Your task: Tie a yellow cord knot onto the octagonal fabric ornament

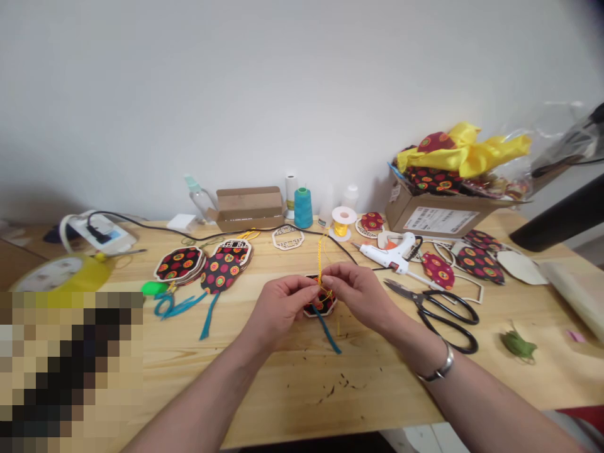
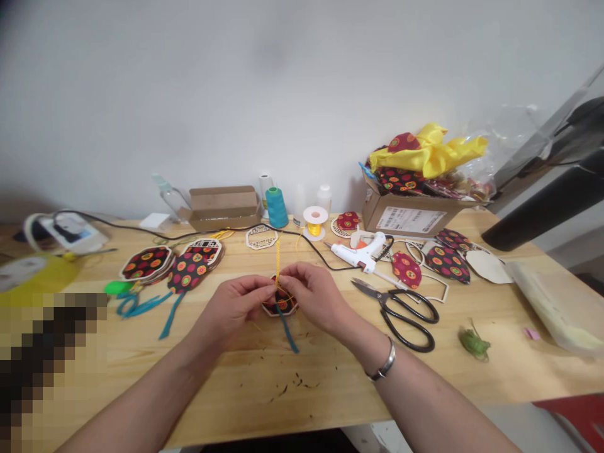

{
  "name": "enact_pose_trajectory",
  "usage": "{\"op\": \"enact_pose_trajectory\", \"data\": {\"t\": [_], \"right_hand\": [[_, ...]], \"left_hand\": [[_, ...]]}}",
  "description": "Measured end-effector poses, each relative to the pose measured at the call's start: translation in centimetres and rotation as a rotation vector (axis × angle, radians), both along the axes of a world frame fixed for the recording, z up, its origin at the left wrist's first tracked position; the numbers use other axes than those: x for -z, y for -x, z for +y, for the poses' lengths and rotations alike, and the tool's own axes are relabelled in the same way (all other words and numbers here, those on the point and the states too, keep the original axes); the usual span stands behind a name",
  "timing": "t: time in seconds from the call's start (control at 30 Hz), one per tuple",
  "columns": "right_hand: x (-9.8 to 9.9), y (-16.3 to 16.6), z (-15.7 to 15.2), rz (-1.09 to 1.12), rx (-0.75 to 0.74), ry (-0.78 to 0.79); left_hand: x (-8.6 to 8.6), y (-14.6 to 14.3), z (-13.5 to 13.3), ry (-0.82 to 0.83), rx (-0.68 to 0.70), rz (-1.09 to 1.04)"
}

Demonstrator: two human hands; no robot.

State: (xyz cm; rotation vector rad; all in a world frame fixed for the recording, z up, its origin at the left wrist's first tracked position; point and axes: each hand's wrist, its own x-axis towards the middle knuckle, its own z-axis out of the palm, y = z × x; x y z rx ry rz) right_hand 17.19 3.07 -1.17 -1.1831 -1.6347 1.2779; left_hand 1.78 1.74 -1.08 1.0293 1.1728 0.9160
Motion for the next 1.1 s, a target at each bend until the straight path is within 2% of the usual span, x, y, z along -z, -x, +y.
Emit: {"op": "enact_pose_trajectory", "data": {"t": [0.13,0.23,0.37,0.57,0.77,0.87,0.93,1.1], "right_hand": [[-0.1,-0.3,-0.2,-0.273,0.061,-0.195],[-0.1,-0.4,-0.6,-0.488,0.091,-0.272],[-0.3,-0.1,-1.4,-0.548,0.089,-0.355],[0.1,0.9,-2.6,-0.651,-0.025,-0.631],[1.5,1.0,-2.7,-0.869,-0.196,-0.905],[1.3,0.7,-2.7,-0.849,-0.265,-0.912],[0.8,0.6,-2.6,-0.711,-0.232,-0.847],[0.2,0.6,-1.7,-0.239,0.133,-0.484]], "left_hand": [[-0.2,-0.1,0.1,0.004,-0.074,-0.039],[-0.2,-0.1,0.2,0.009,-0.111,-0.053],[0.2,-0.1,0.2,-0.001,-0.132,-0.065],[0.6,-0.1,0.2,0.013,-0.162,-0.094],[0.6,0.1,0.3,0.166,-0.139,-0.305],[0.6,0.3,0.3,0.171,-0.137,-0.338],[0.6,0.3,0.3,0.161,-0.14,-0.333],[0.7,0.2,0.3,0.147,-0.126,-0.305]]}}
